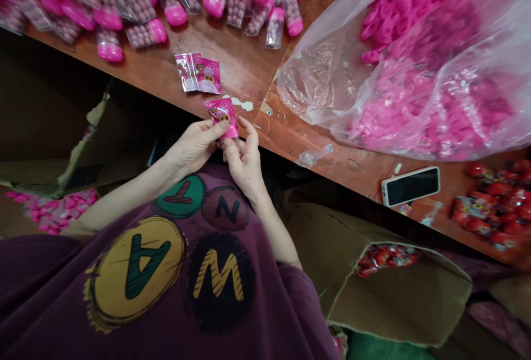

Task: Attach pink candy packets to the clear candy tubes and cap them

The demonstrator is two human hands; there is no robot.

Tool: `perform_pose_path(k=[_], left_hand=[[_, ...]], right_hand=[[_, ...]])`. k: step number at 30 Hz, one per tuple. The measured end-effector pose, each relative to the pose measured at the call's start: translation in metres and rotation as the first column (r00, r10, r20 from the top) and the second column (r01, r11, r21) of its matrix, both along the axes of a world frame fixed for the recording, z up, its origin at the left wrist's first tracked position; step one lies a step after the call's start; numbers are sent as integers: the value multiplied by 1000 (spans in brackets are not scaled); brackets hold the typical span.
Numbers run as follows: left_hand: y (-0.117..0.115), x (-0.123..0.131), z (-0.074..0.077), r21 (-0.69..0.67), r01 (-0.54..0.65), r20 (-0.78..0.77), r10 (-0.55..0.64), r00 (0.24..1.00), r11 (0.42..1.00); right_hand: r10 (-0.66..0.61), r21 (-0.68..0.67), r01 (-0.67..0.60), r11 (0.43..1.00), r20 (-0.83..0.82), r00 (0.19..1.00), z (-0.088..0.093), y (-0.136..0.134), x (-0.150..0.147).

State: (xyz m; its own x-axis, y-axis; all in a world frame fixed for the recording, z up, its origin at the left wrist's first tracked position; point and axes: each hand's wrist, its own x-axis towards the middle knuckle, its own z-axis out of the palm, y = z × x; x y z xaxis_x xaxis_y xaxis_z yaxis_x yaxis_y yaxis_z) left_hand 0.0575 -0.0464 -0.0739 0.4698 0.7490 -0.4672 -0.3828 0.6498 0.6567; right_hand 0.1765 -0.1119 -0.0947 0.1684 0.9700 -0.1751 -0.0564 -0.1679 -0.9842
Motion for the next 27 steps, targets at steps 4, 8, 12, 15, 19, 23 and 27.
perform_pose_path(k=[4,8,12,15,19,23,27], left_hand=[[-3,0,1,-23,12,-7,-13,1000,1000],[-2,0,2,-65,-20,-4,20,1000,998],[0,0,2,-64,-127,-18,126,992,990],[-3,0,1,-32,-100,-21,99,995,994],[-10,-1,3,-30,9,-17,-9,1000,1000],[-9,-4,4,-23,23,13,-23,1000,999],[-6,-9,4,-20,-46,-4,46,999,999]], right_hand=[[-1,29,-3,1000,113,994,-3,2,2],[2,70,-19,997,230,973,0,-1,9],[114,-9,-114,993,43,993,6,-6,14],[72,-52,-78,996,-108,991,4,-6,10],[59,-59,-76,995,-253,966,0,1,5],[89,-70,-116,991,-309,947,1,4,7],[143,-51,-166,985,-304,942,-2,6,3]])
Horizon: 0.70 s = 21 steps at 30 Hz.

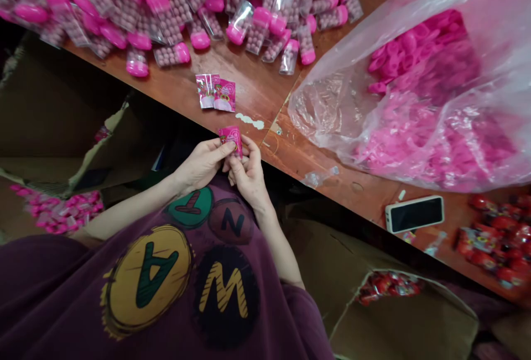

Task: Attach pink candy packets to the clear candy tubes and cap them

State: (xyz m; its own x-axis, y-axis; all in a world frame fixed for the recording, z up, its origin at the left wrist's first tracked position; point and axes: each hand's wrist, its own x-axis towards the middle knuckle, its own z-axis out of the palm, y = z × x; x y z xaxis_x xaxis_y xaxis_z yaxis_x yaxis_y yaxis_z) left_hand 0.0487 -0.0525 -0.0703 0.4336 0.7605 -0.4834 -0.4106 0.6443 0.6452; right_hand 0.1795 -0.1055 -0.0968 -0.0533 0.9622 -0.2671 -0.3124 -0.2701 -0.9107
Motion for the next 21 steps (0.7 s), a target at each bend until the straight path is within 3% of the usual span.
perform_pose_path(k=[4,9,13,15,17,19,21], left_hand=[[1,-15,0,-32,-35,-12,35,999,999],[6,-43,1,-77,-236,-63,232,971,969],[15,-85,0,-57,-421,-96,415,905,905],[20,-122,-2,0,-578,-144,572,808,816],[23,-164,-5,69,-765,-215,759,615,640],[26,-201,-9,77,-880,-333,844,421,469],[31,-218,-14,40,-912,-427,832,354,408]], right_hand=[[54,5,-54,999,-4,999,-7,11,-13],[238,24,-238,971,14,971,-18,38,-42],[397,102,-430,897,242,885,-16,72,-72],[432,175,-533,828,408,804,-7,95,-86],[372,250,-590,768,576,728,6,123,-100],[201,315,-605,731,747,633,17,153,-113],[32,298,-634,714,890,454,24,181,-129]])
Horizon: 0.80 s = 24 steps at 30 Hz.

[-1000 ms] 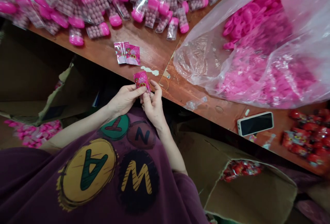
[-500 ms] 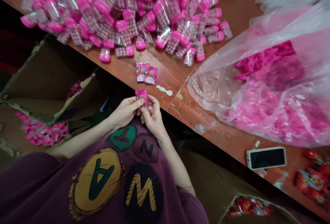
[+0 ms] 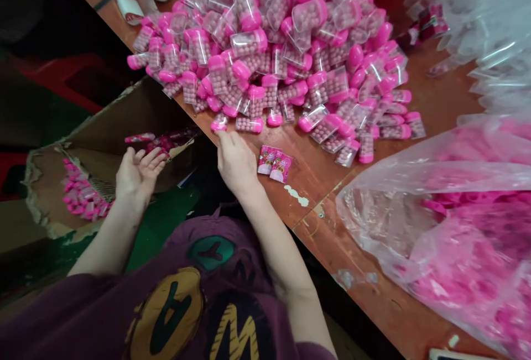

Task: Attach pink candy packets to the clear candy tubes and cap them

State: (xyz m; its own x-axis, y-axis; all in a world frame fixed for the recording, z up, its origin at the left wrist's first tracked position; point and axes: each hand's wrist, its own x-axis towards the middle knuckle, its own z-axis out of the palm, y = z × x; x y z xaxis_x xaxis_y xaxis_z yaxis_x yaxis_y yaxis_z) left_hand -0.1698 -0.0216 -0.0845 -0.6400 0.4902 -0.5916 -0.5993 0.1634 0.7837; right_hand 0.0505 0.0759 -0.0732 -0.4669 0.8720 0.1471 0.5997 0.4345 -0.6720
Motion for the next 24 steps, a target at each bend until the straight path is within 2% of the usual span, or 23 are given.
perform_pose_path(k=[2,4,6,8,11,16,19,21,24], left_hand=[[7,6,-5,-13,30,13,-30,999,999],[17,29,-9,37,162,56,-164,985,986],[27,57,-11,101,273,96,-282,954,957],[35,80,-12,166,306,130,-328,936,937],[39,100,-14,232,361,157,-401,902,903],[26,110,-11,222,445,86,-472,877,867],[15,111,-2,194,485,22,-498,867,853],[9,111,5,183,543,-21,-549,835,819],[4,114,12,177,630,-62,-630,774,756]], right_hand=[[-36,66,23,998,217,976,1,20,-17],[-26,92,-8,996,356,934,-3,28,-30],[-10,107,-38,993,420,907,-8,21,-35],[-10,104,-40,994,445,895,-12,6,-30],[6,87,-50,995,453,892,-17,-22,-11],[54,99,-95,991,355,933,-20,-53,25],[28,121,-60,991,250,968,-14,-65,39],[-8,149,-25,989,216,976,-7,-70,48],[19,163,-55,985,218,976,4,-79,61]])
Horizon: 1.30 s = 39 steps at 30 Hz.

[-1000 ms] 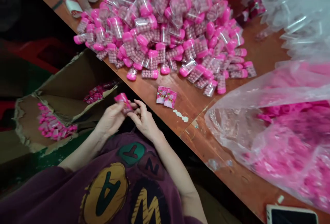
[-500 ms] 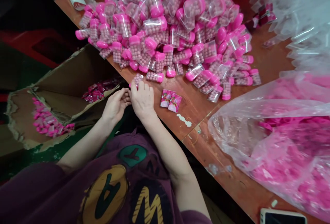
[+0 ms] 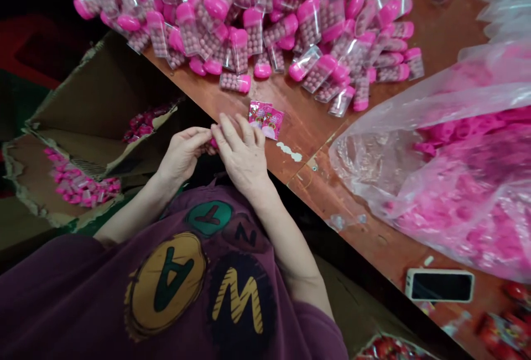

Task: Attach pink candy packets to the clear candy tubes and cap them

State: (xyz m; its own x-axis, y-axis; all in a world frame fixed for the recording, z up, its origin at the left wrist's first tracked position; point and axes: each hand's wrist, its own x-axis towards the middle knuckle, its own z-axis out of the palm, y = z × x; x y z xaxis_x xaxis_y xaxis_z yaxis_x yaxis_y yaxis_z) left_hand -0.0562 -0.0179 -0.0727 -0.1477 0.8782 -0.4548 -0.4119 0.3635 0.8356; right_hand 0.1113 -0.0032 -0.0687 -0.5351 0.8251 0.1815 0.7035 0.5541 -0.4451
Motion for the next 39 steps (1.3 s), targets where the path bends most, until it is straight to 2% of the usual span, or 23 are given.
perform_pose_path(k=[2,4,7,9,10,12,14,16,20,24,29,32,35,37,39], left_hand=[[-3,6,2,10,74,-22,-74,997,997],[-6,15,2,13,171,-34,-170,985,985],[-11,34,3,26,314,-35,-313,949,949],[-12,47,6,67,373,-116,-364,924,925],[-11,52,7,105,386,-200,-360,911,917],[-5,61,6,210,386,-413,-276,868,898],[5,66,1,309,403,-600,-152,785,862],[15,69,-7,357,438,-717,-59,695,825],[24,71,-23,361,507,-820,8,572,783],[22,70,-24,310,554,-851,-33,523,773],[22,67,-16,321,551,-846,-28,533,770],[14,66,-11,329,481,-801,-30,598,813],[1,68,-10,143,415,-628,-241,740,899],[-6,71,-11,-3,426,-438,-384,813,905],[-8,76,-15,-78,443,-311,-444,840,893]], right_hand=[[9,-22,-8,1000,23,1000,2,-9,9],[-36,-66,37,997,24,999,-1,-22,20],[-160,-170,136,976,-138,977,-11,-39,38],[-288,-214,234,948,-273,918,-17,-43,51],[-353,-215,297,930,-309,883,-19,-41,57],[-449,-173,414,894,-316,836,-21,-33,67],[-474,-113,462,880,-272,837,-23,-19,73],[-466,-71,461,884,-191,864,-26,-5,73],[-460,-13,460,888,12,888,-34,14,63],[-458,30,458,888,130,879,-38,19,61],[-464,97,454,886,187,866,-37,8,73],[-465,137,446,885,210,860,-38,-4,80],[-461,130,444,887,179,869,-41,-16,84],[-455,112,443,890,150,878,-42,-23,87],[-444,93,435,896,122,888,-43,-31,88]])
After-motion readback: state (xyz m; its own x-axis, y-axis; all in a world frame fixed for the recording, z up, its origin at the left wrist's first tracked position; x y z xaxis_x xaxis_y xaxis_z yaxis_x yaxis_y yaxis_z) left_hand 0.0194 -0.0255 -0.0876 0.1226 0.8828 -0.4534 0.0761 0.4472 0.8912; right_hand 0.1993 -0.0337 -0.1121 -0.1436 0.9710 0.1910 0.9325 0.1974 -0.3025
